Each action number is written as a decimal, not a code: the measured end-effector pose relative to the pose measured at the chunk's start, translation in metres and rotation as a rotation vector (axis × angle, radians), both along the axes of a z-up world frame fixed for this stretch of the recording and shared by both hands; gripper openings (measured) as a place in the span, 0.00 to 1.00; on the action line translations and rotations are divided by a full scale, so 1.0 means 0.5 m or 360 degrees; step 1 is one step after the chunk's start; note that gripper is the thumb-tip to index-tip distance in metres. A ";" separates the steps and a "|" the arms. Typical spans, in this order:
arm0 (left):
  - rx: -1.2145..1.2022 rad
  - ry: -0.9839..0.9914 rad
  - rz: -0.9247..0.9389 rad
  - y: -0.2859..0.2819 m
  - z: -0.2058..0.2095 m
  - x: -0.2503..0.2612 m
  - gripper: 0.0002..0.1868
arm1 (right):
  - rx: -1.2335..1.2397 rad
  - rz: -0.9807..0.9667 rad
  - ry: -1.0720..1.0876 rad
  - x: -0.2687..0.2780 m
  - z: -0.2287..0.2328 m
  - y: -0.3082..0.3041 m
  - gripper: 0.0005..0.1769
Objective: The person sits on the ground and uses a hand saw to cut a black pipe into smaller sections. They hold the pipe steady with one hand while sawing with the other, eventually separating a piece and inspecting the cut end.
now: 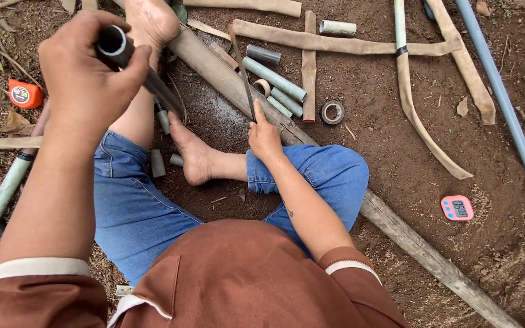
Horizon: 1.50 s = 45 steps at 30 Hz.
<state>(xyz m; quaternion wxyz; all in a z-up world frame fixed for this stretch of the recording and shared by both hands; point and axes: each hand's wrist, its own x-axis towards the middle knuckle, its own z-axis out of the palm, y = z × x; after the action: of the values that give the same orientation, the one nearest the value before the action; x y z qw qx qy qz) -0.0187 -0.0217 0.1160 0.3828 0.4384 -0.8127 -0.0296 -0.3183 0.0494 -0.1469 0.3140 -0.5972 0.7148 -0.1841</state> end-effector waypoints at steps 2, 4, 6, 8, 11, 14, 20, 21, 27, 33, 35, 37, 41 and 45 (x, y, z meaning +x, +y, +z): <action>-0.0015 0.0133 -0.0094 0.004 0.021 -0.017 0.15 | 0.0047 -0.0004 0.0004 -0.006 0.000 -0.004 0.41; -0.0037 0.0264 -0.0176 0.003 0.029 -0.031 0.16 | 0.0088 0.0004 0.0007 -0.008 -0.002 -0.004 0.43; -0.0109 0.0284 -0.0117 -0.007 0.027 -0.045 0.13 | 0.0075 -0.0101 -0.0074 -0.007 -0.004 -0.002 0.41; -0.0105 0.0316 -0.0132 -0.005 0.034 -0.070 0.13 | 0.0056 -0.0094 -0.0102 -0.007 -0.011 0.000 0.42; -0.0101 0.0322 -0.0151 -0.010 0.032 -0.093 0.14 | 0.0246 -0.0147 -0.0274 -0.002 0.040 0.001 0.43; -0.0076 0.0319 -0.0163 -0.009 0.033 -0.110 0.17 | 0.0484 -0.0219 -0.0418 0.005 0.076 0.000 0.45; -0.0012 0.0385 -0.0186 -0.011 0.028 -0.132 0.18 | 0.0575 -0.0221 -0.0379 0.011 0.105 -0.003 0.43; 0.0006 0.0382 -0.0198 -0.012 0.028 -0.135 0.18 | 0.0553 -0.0224 -0.0388 0.010 0.102 -0.003 0.42; 0.0035 0.0610 -0.0205 -0.031 -0.007 -0.142 0.17 | 0.0632 -0.0230 -0.0350 0.016 0.120 -0.008 0.40; 0.0569 0.1642 -0.0504 -0.084 -0.086 -0.177 0.07 | 0.0480 -0.0108 -0.0208 0.010 0.080 -0.003 0.42; 0.0485 0.1573 -0.0477 -0.082 -0.092 -0.190 0.08 | 0.0434 -0.0071 -0.0199 0.006 0.062 -0.002 0.43; 0.0406 0.1505 -0.0443 -0.079 -0.103 -0.205 0.09 | 0.0395 -0.0032 -0.0188 0.002 0.045 0.003 0.45; 0.0428 0.1493 -0.0455 -0.068 -0.108 -0.223 0.08 | 0.0254 -0.0055 -0.0222 0.002 0.034 0.003 0.44; 0.0406 0.1365 -0.0485 -0.054 -0.109 -0.227 0.09 | 0.0242 0.0012 -0.0075 -0.001 0.012 -0.008 0.45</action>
<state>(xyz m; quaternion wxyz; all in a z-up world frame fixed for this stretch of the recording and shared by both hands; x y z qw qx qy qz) -0.1320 -0.0487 0.0614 0.6182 0.3059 -0.6262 -0.3635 -0.3187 0.0456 -0.1411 0.3759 -0.5698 0.7168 -0.1421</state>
